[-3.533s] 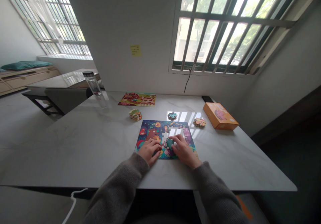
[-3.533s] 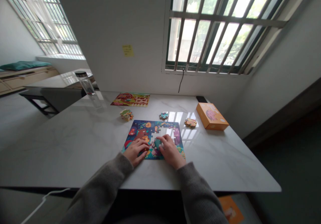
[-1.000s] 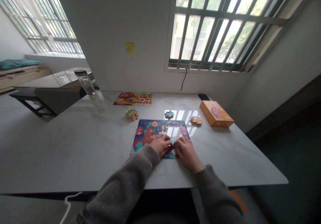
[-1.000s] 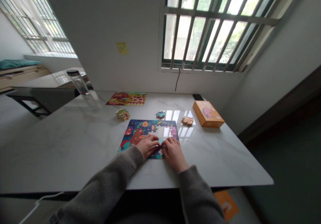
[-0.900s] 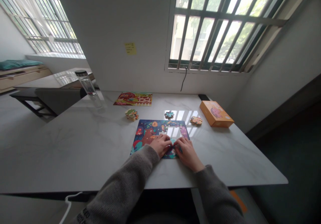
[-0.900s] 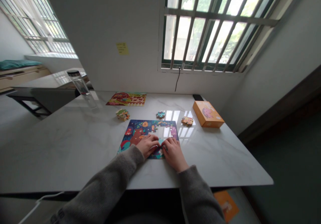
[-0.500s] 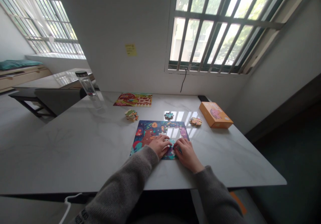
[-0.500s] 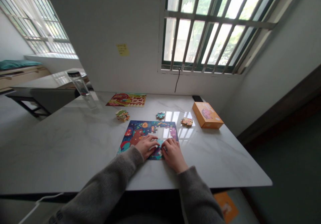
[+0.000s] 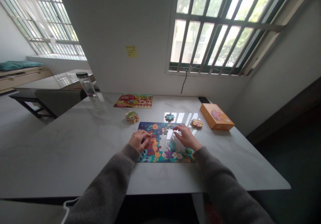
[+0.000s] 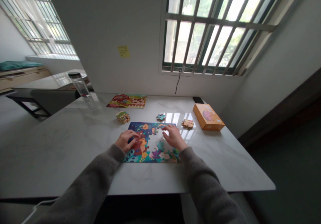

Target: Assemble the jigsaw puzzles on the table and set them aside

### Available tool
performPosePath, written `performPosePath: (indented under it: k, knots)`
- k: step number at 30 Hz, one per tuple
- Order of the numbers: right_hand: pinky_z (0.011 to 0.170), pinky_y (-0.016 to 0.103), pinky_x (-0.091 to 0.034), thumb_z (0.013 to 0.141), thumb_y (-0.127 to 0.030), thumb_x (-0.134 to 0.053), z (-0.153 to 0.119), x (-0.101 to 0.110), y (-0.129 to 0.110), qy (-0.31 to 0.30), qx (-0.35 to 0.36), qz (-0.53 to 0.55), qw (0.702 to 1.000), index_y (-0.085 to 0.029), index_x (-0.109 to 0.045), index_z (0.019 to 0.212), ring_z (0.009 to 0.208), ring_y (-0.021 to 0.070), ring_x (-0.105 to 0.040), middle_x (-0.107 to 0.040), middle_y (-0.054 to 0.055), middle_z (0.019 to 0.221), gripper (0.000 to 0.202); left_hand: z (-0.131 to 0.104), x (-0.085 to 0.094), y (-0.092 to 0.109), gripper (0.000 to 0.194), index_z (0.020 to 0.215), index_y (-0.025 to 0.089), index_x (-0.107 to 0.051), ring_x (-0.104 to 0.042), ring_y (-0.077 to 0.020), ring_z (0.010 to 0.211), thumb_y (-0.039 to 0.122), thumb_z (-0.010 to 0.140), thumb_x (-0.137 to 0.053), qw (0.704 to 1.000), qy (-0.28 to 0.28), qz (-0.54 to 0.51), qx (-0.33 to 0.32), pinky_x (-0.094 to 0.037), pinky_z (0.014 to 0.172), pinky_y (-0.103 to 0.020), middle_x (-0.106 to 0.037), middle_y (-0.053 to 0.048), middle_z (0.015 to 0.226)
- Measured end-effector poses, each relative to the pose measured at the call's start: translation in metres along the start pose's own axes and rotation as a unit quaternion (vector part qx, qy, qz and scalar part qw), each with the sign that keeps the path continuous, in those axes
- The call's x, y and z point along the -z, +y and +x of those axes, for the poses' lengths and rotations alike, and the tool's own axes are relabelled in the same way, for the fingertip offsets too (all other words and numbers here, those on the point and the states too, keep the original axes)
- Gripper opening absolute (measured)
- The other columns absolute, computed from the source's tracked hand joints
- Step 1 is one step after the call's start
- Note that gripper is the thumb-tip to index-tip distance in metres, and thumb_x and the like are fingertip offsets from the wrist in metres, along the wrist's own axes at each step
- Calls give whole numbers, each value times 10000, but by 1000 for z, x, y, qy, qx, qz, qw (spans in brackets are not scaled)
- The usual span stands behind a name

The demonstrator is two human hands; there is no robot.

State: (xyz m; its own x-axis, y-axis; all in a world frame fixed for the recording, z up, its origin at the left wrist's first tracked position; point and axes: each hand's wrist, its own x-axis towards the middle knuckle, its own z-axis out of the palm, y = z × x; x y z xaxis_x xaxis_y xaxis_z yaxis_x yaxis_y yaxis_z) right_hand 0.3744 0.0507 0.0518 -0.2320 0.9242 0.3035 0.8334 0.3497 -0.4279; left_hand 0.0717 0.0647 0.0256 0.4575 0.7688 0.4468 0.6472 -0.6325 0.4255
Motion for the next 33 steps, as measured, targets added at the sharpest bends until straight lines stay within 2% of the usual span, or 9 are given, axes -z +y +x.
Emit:
performPosePath:
  k: [5,9,14,20,24,26,29,31,33]
  knots:
    - [924,330,-421,924,-239,-567,55,-15,13,12,-59,-67,996,-210,-648,1204,1101,238,-561,-611,99,1208,293,-1,-7,9,171,926,215,-700,-601,-235,939,193,869,-541,1000,-13,6,-15,-443,877,-401,-709,-52,977]
    - [916,354,-420,957,-328,-546,79,-28,17,33,-115,-105,987,-191,-635,1211,1149,270,-532,-572,143,1247,302,-2,-9,13,164,904,213,-695,-602,-239,939,214,884,-533,1000,-21,0,-23,-441,892,-413,-707,-59,967]
    - [885,378,-416,962,-393,-544,88,-35,18,34,-150,-118,981,-202,-633,1119,1104,272,-538,-583,123,1154,263,-2,-9,14,164,915,212,-696,-598,-238,940,199,875,-537,999,-30,-7,-16,-442,891,-408,-699,-59,967]
    - [878,386,-407,945,-331,-554,90,-35,16,37,-168,-111,979,-211,-611,1085,1107,265,-530,-577,110,1159,194,-3,-9,15,155,920,212,-690,-596,-237,951,194,886,-540,999,-31,-14,-20,-445,912,-412,-694,-58,972]
    - [867,392,-409,918,-294,-555,90,-31,14,64,-177,-101,977,-199,-574,1138,1105,279,-535,-586,124,1170,240,-3,-10,15,155,906,214,-695,-600,-235,940,188,878,-544,999,-20,-25,-17,-451,897,-406,-693,-56,961]
    - [871,392,-408,892,-274,-576,86,-29,10,83,-152,-85,981,-192,-565,1139,1097,282,-543,-601,125,1158,261,-2,-11,16,158,901,207,-696,-605,-237,932,187,873,-542,999,-3,-45,-15,-455,890,-408,-694,-60,950]
    - [882,385,-409,848,-205,-605,70,-24,-3,94,-50,-32,994,-191,-553,1150,1049,260,-574,-622,109,1137,307,-1,-12,21,162,933,188,-695,-623,-234,919,206,862,-551,992,28,-122,9,-482,864,-394,-693,-73,945]
    - [887,382,-417,834,-168,-608,52,-22,-17,93,33,18,995,-197,-527,1196,992,234,-600,-624,93,1141,372,1,-11,25,201,1008,172,-682,-642,-217,862,257,874,-558,976,36,-206,60,-510,801,-362,-696,-80,946]
    - [912,394,-421,836,-160,-611,32,-22,-34,99,91,57,989,-208,-504,1235,974,225,-609,-623,85,1142,416,3,-10,28,279,1089,157,-650,-659,-204,825,336,892,-567,946,38,-300,116,-524,750,-333,-701,-84,942]
